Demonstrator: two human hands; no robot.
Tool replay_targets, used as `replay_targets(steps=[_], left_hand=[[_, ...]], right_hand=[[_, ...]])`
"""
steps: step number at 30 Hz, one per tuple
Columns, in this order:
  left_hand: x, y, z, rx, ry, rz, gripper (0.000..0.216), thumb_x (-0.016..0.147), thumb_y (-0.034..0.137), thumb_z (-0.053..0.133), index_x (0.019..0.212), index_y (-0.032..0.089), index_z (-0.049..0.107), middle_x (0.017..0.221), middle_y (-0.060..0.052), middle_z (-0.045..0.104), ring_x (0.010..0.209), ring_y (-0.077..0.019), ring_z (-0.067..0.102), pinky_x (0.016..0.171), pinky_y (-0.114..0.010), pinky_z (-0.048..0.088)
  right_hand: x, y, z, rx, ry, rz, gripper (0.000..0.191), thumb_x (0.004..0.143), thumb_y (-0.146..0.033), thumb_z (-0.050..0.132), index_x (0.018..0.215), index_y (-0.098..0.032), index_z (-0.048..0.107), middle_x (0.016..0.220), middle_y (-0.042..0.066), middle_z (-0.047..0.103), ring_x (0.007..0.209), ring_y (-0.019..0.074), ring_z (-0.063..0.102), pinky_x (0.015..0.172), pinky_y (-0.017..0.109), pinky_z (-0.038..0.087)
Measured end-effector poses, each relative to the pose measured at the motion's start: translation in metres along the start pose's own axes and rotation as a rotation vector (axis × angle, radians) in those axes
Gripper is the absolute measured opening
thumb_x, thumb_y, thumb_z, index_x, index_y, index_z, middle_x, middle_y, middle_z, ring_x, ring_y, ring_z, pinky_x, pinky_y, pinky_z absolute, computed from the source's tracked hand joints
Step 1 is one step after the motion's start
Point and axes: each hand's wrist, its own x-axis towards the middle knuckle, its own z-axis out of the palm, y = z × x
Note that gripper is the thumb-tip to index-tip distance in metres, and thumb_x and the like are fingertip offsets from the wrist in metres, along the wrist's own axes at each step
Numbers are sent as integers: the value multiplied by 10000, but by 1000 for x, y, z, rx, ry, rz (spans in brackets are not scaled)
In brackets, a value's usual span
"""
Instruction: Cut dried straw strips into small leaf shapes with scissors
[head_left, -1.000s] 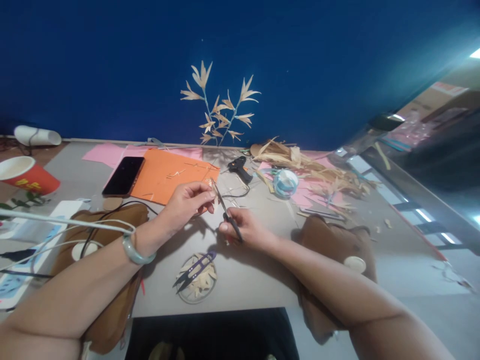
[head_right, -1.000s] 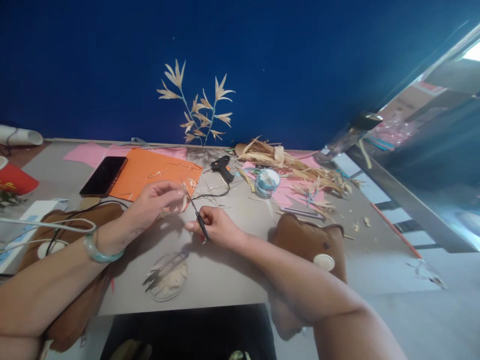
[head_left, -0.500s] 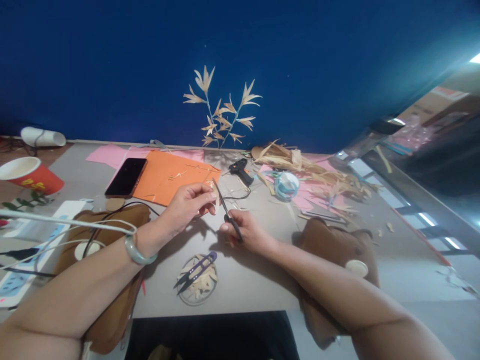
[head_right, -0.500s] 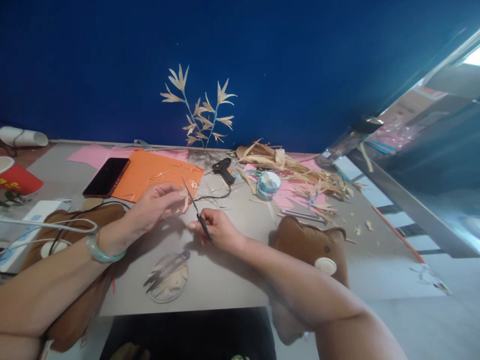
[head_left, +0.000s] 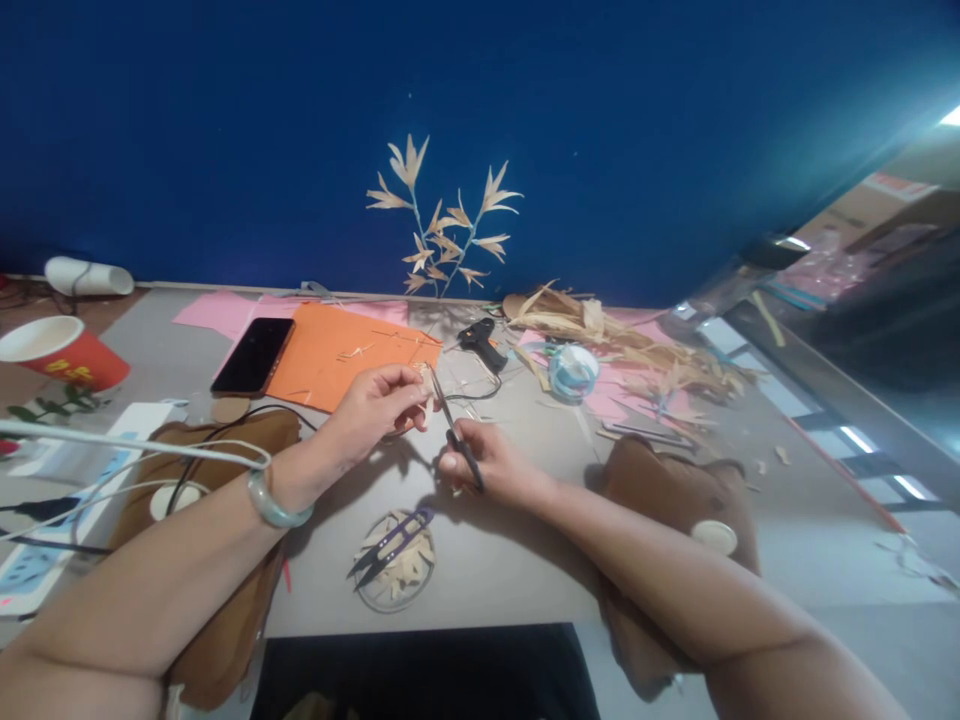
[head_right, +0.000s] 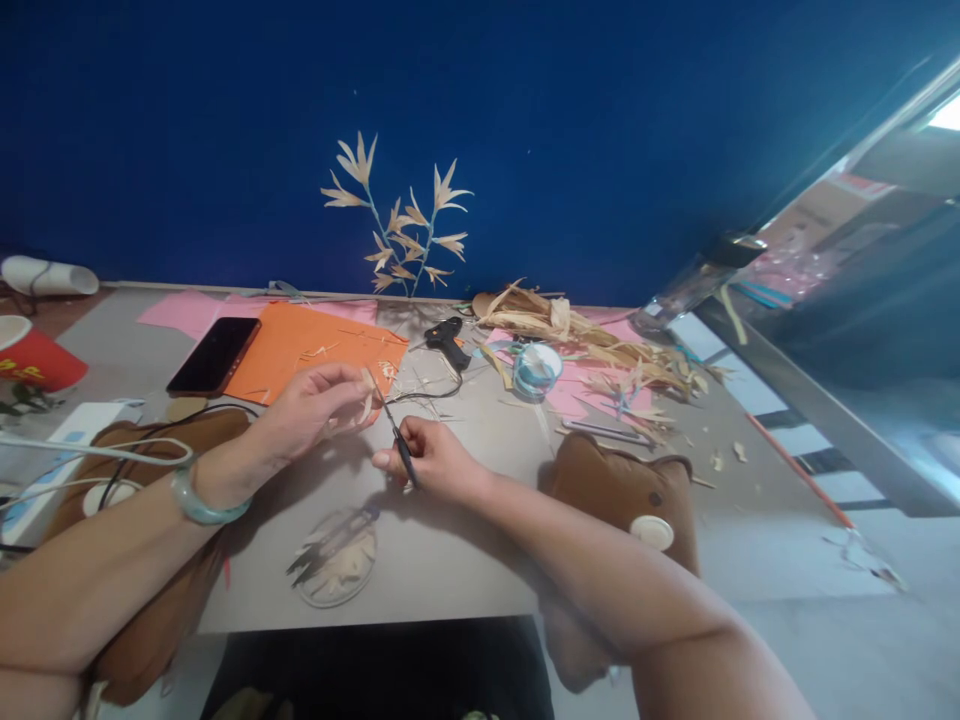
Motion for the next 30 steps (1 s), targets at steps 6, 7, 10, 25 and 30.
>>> replay_targets(steps=[6,7,10,25,30], left_hand=[[-1,1,1,49,-62,32,139,766,250,625,684,153,567,542,15,579,480,-72,486,464,-200,306],[-1,2,1,53,-67,39,143,766,245,621,674,153,563,549,13,579,487,-73,492,467,-203,308],[-2,3,2,66,-88,57,163,770,243,612,649,150,555,579,8,582,500,-74,498,478,-209,315],[-4,7,3,58,-80,33,193,764,261,624,633,147,540,610,6,587,512,-70,518,472,-197,322],[-2,4,1,30,-18,-7,194,758,305,651,674,148,574,582,9,590,461,-58,479,438,-185,317]], right_hand=[[0,2,0,-5,12,25,485,653,-563,722,667,-191,412,470,-47,543,407,74,452,398,184,316],[0,2,0,-11,14,27,482,660,-566,716,663,-191,413,465,-48,540,400,72,444,396,183,309],[0,2,0,-30,26,37,468,679,-562,702,653,-191,418,456,-48,536,395,71,434,393,184,295],[1,4,0,-6,41,41,448,703,-541,689,630,-191,419,404,-60,510,348,65,409,367,182,280],[2,5,0,13,64,14,458,700,-563,680,654,-194,413,436,-48,539,364,69,423,381,186,290]])
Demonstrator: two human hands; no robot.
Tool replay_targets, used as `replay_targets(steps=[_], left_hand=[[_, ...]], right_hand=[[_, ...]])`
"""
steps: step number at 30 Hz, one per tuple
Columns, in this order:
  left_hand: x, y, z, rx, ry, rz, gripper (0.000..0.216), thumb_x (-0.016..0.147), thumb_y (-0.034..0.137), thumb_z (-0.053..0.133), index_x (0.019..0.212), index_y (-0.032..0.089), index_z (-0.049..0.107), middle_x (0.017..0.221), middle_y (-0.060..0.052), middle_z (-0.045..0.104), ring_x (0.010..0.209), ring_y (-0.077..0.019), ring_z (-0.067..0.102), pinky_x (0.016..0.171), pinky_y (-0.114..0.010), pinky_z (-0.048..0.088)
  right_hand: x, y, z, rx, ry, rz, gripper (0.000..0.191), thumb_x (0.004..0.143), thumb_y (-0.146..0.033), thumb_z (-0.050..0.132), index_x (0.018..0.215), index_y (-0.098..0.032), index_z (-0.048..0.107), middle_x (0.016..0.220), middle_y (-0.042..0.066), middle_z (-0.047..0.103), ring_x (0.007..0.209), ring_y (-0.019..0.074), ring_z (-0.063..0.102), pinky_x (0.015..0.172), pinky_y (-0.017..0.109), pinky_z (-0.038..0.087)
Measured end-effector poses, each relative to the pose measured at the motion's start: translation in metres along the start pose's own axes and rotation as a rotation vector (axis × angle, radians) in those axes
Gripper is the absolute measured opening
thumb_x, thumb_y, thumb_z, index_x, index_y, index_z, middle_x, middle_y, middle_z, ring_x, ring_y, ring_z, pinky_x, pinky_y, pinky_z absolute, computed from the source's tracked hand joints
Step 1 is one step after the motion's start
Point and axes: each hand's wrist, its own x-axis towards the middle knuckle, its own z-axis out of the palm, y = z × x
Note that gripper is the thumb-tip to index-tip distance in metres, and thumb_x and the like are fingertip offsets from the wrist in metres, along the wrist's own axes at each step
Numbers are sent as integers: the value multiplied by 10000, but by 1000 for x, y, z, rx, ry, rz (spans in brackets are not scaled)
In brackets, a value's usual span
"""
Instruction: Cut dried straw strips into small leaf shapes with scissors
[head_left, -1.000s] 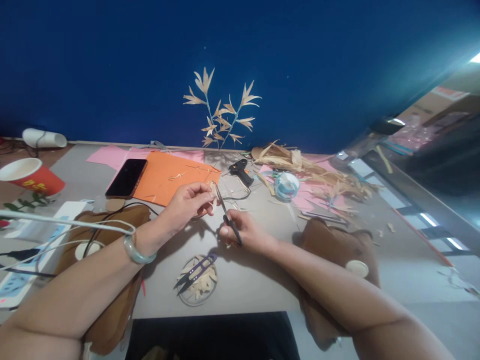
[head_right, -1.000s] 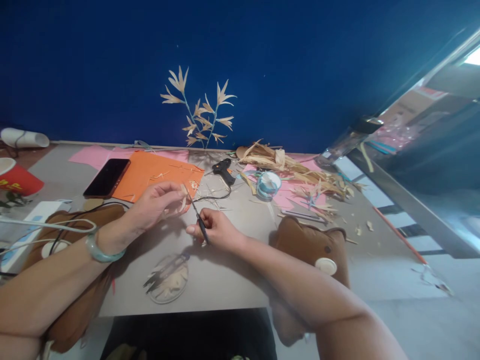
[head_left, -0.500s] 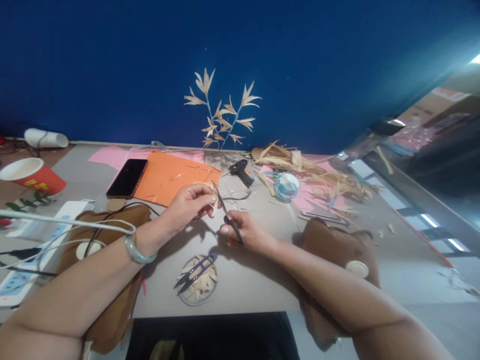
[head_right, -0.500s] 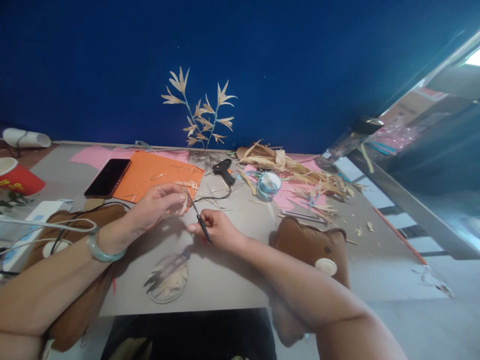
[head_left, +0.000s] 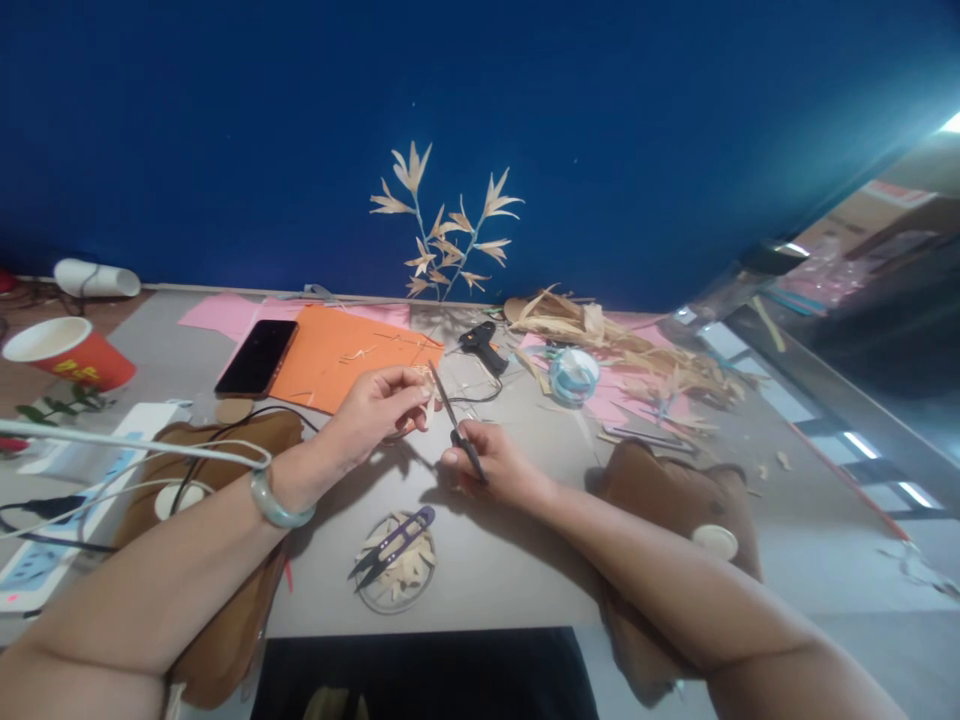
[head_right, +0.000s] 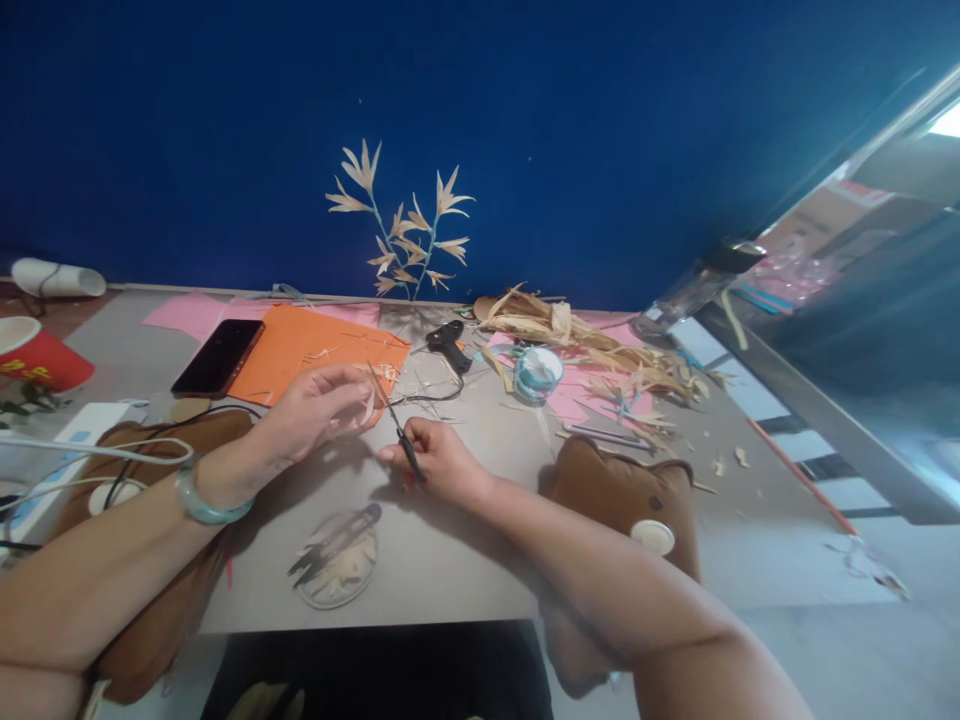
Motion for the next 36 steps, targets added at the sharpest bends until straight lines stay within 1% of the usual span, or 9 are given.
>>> replay_targets(steps=[4,8,12,18,25,28,31,33,36], left_hand=[[3,-3,-2,-71,95,-19,209,699,303,718,724,158,569,609,11,618,466,-69,500,429,-181,351],[3,-2,-1,-93,177,20,269,617,267,779,753,152,578,651,3,655,524,-90,565,499,-207,445],[3,2,2,-100,269,65,285,586,264,792,731,153,573,639,11,657,573,-108,605,562,-230,496],[3,2,3,-26,294,116,276,608,277,776,720,154,555,607,13,649,594,-131,644,595,-243,516],[1,1,3,57,308,172,243,635,246,752,711,167,535,614,10,654,606,-133,653,636,-252,524],[1,1,2,49,261,110,229,642,260,744,724,168,551,602,17,638,558,-119,622,570,-233,502],[1,-1,0,25,127,-62,218,656,282,725,773,163,585,619,7,640,546,-116,609,539,-224,478],[0,-2,0,57,44,-143,205,658,265,715,786,152,603,622,-6,643,563,-118,617,565,-226,479],[-1,-5,2,188,-58,-158,149,666,242,698,736,142,613,598,-12,624,542,-115,599,540,-221,463]], right_hand=[[-1,-5,0,-29,-39,-39,489,684,-624,659,696,-187,440,539,-9,589,468,90,489,447,204,358],[-2,-8,-1,-80,-33,-60,515,657,-653,664,709,-184,455,576,-9,564,523,101,491,472,215,376],[-1,-5,-1,-101,-28,-64,505,663,-628,677,723,-178,455,592,-15,552,552,111,515,490,221,391],[-1,1,1,-59,-44,-21,472,683,-572,698,735,-174,450,571,-18,574,510,98,509,476,212,368],[-2,1,5,-33,-47,15,476,658,-560,720,700,-177,441,539,-25,571,486,93,505,467,211,361],[-2,-2,3,-13,-25,-1,468,659,-551,718,695,-186,427,523,-38,556,466,90,495,449,212,370],[-2,-8,-1,17,80,-45,460,632,-516,748,707,-196,427,530,-56,528,451,89,485,440,221,384],[-3,-12,-4,23,185,-101,439,617,-469,776,741,-194,457,599,-37,566,486,92,501,471,232,408],[-4,-15,-5,13,280,-182,412,614,-407,797,793,-190,497,765,18,638,601,114,545,557,252,445]])
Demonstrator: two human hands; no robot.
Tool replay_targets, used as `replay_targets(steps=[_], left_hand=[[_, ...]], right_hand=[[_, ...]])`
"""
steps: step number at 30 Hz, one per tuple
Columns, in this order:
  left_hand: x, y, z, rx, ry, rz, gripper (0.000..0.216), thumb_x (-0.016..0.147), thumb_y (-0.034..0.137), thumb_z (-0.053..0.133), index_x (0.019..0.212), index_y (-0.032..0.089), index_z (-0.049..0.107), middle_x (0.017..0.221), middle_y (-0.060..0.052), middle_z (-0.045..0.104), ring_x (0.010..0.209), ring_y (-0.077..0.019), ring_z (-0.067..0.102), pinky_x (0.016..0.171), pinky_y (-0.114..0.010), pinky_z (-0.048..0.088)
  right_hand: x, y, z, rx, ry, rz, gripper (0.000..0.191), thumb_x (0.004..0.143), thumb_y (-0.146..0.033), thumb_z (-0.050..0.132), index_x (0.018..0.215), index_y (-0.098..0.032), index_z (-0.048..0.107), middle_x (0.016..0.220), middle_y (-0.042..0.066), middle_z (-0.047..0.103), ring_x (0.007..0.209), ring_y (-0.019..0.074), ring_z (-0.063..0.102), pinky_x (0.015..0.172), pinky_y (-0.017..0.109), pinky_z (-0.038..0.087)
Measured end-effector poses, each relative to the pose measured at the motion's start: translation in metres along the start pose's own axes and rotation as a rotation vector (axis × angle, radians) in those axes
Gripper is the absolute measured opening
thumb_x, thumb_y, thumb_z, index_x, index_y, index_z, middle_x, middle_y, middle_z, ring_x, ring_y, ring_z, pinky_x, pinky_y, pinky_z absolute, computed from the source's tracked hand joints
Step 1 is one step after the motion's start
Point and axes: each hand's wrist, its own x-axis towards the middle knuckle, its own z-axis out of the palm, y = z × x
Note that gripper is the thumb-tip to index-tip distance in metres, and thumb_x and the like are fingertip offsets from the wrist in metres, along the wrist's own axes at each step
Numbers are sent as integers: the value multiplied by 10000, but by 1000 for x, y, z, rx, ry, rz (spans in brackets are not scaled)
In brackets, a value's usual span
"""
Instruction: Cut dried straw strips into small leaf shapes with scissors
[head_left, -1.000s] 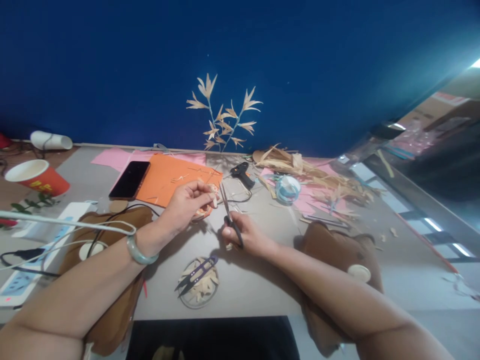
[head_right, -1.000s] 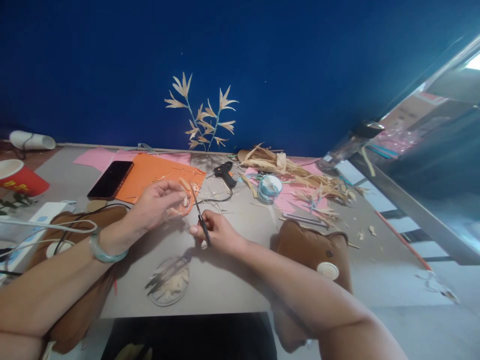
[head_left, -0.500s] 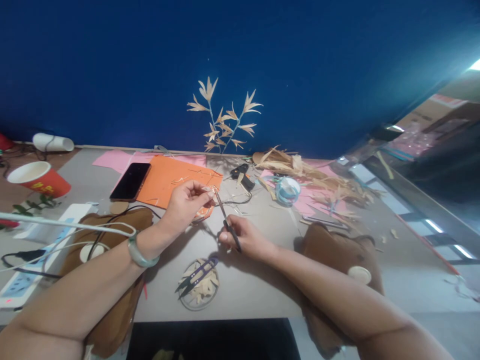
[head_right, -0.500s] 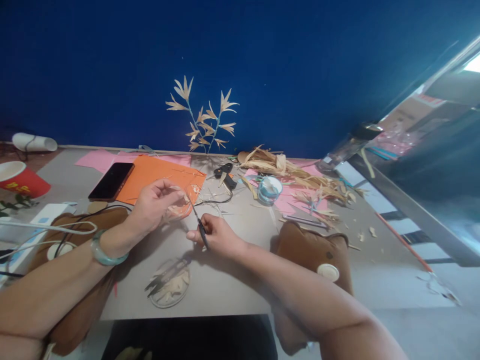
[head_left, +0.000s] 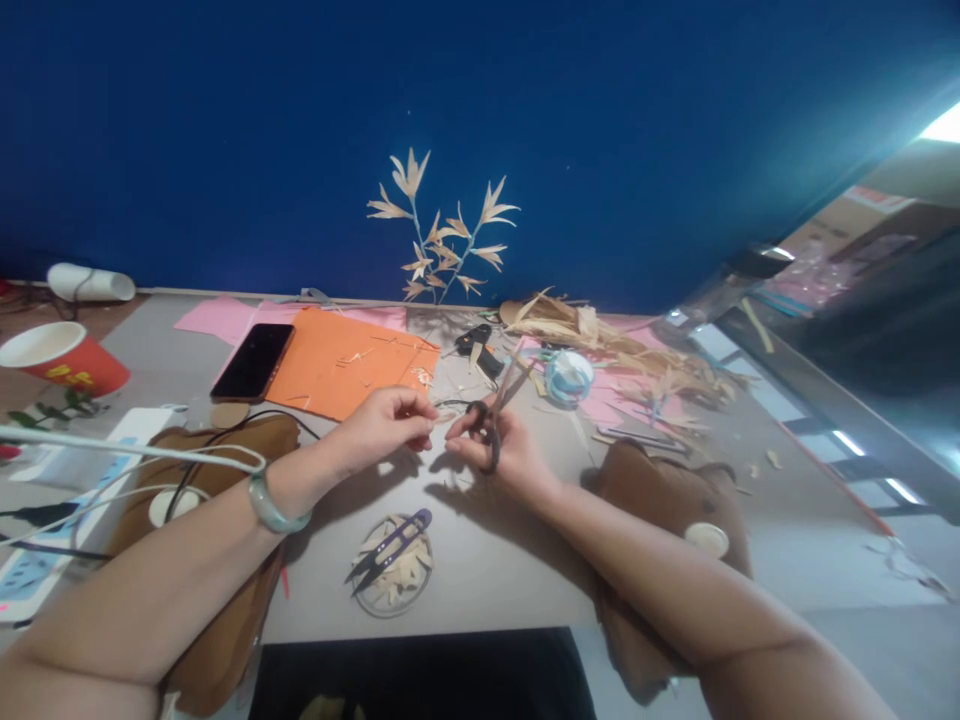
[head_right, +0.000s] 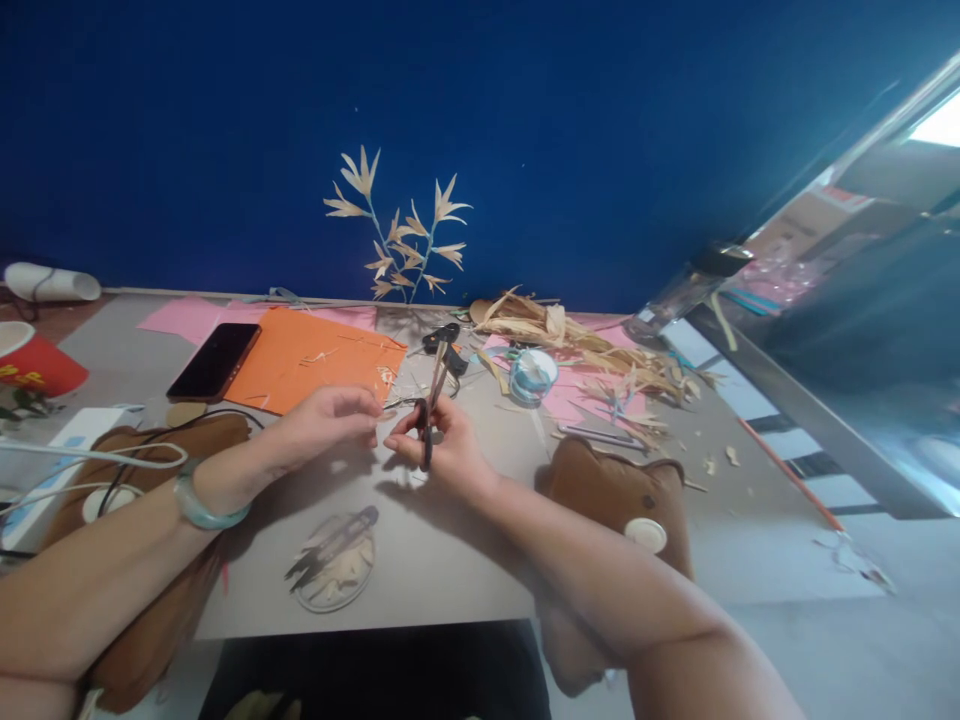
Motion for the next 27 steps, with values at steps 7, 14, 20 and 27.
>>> replay_targets(steps=[7,14,20,27], left_hand=[[2,-6,-1,296,-85,211,48,693,187,639,696,157,676,595,-8,592,533,-120,570,503,-221,431],[3,-11,-6,499,-106,340,110,709,141,580,720,173,685,618,-2,582,584,-122,545,547,-225,417],[4,-10,-5,524,-74,318,89,732,157,571,744,160,659,648,-3,578,650,-128,567,627,-246,445],[2,-9,4,14,-43,94,406,623,266,767,955,144,567,719,4,621,628,-120,604,620,-254,487]], right_hand=[[-3,5,2,-7,68,-66,326,678,-368,752,792,-199,497,769,13,615,678,135,545,635,271,451],[-1,7,2,-53,43,-70,285,691,-338,725,793,-193,502,756,18,617,649,127,533,600,256,436],[0,13,4,-16,-21,-36,287,655,-297,726,772,-192,486,706,-8,596,557,98,498,532,238,420],[1,9,3,11,96,-78,278,677,-306,720,785,-192,491,720,1,609,609,113,527,563,237,429]])
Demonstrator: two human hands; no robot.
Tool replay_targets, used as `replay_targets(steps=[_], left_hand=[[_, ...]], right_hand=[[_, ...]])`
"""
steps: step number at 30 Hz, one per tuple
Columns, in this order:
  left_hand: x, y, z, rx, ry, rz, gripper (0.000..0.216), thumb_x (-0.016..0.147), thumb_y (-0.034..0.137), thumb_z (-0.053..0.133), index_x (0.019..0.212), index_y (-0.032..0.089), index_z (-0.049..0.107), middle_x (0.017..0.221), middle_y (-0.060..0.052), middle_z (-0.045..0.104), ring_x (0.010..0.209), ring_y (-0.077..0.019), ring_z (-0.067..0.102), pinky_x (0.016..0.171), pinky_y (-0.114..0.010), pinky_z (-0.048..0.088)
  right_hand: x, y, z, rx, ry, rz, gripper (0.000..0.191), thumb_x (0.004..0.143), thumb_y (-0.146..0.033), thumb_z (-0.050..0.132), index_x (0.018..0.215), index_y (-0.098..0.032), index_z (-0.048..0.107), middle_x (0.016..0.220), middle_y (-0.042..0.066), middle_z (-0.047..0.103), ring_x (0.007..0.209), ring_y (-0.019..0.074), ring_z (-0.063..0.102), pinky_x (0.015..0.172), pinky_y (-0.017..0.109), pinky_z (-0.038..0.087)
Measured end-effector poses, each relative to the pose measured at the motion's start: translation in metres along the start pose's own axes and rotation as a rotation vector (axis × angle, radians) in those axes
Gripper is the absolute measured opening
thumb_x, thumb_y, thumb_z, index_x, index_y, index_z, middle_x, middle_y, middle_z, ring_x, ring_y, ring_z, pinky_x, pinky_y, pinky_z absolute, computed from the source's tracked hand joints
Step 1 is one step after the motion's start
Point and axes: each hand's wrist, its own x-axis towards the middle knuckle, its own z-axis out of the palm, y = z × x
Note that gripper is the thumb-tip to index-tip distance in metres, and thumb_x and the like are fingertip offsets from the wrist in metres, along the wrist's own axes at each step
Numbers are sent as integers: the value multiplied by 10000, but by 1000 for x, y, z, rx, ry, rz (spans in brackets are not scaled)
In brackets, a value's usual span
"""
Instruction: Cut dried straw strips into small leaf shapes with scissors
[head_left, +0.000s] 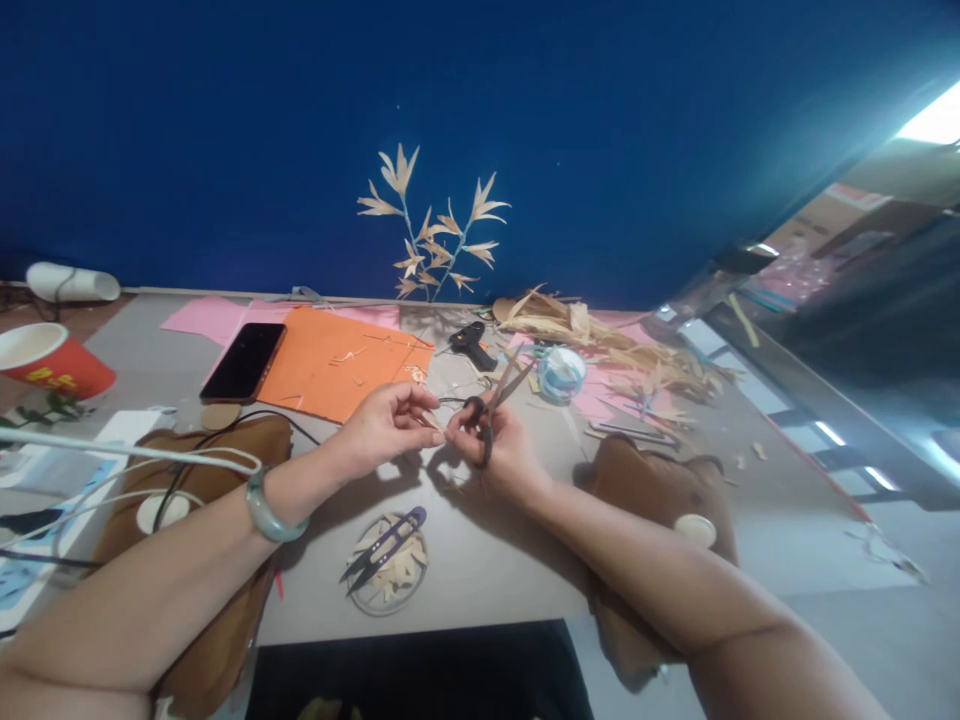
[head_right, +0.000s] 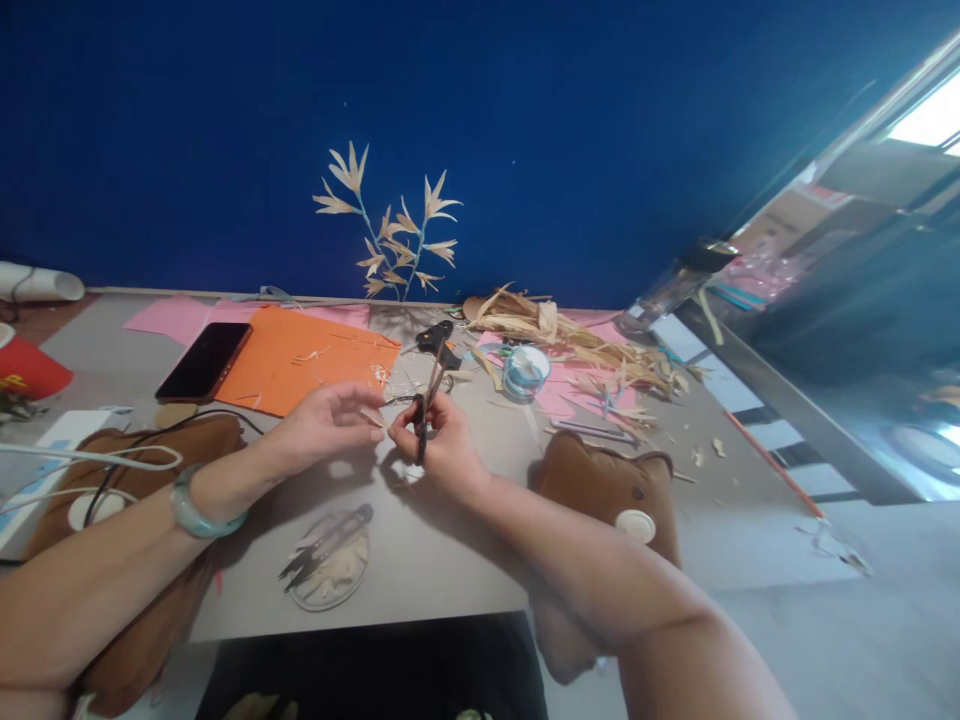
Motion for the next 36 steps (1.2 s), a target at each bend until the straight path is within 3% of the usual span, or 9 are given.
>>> replay_targets(steps=[5,11,17,21,26,29,36], left_hand=[[-3,8,3,-6,50,-15,196,710,293,704,761,127,614,628,-8,620,589,-106,585,587,-229,475],[-3,5,2,-140,45,-64,187,636,229,769,728,134,637,667,12,622,616,-93,600,616,-212,489],[-1,1,-1,-230,72,-50,178,669,252,760,710,137,630,630,18,618,588,-80,602,606,-195,490],[1,5,-7,-308,205,-58,236,645,292,780,750,153,622,648,7,650,602,-108,630,599,-224,507],[3,13,-9,-283,361,80,251,602,275,787,708,141,603,610,11,648,570,-106,625,572,-207,497],[4,16,-8,-237,396,131,245,597,266,775,703,143,592,583,20,646,548,-102,623,564,-196,490],[2,21,-9,-114,435,204,210,612,248,735,709,149,577,578,27,643,546,-111,629,556,-204,492]], right_hand=[[-2,-1,3,20,16,4,275,682,-301,729,786,-188,501,731,2,615,609,109,521,577,239,432],[-3,4,5,11,45,-48,275,681,-318,734,785,-193,512,726,-2,609,629,118,537,597,247,447],[-3,4,4,-2,33,-24,356,650,-383,774,785,-194,504,727,-7,603,609,111,527,570,242,440],[-2,-3,1,-17,-86,75,410,647,-454,762,780,-191,477,679,-26,559,567,103,501,531,238,407],[1,-9,-1,-178,-252,137,442,636,-504,744,698,-181,449,586,-49,476,545,89,431,502,220,341],[0,-9,-1,-217,-325,179,454,635,-518,741,680,-182,439,545,-61,452,521,80,402,473,207,303],[-5,-6,-2,-125,-445,289,467,672,-559,707,676,-191,418,528,-31,566,474,96,497,436,200,323]])
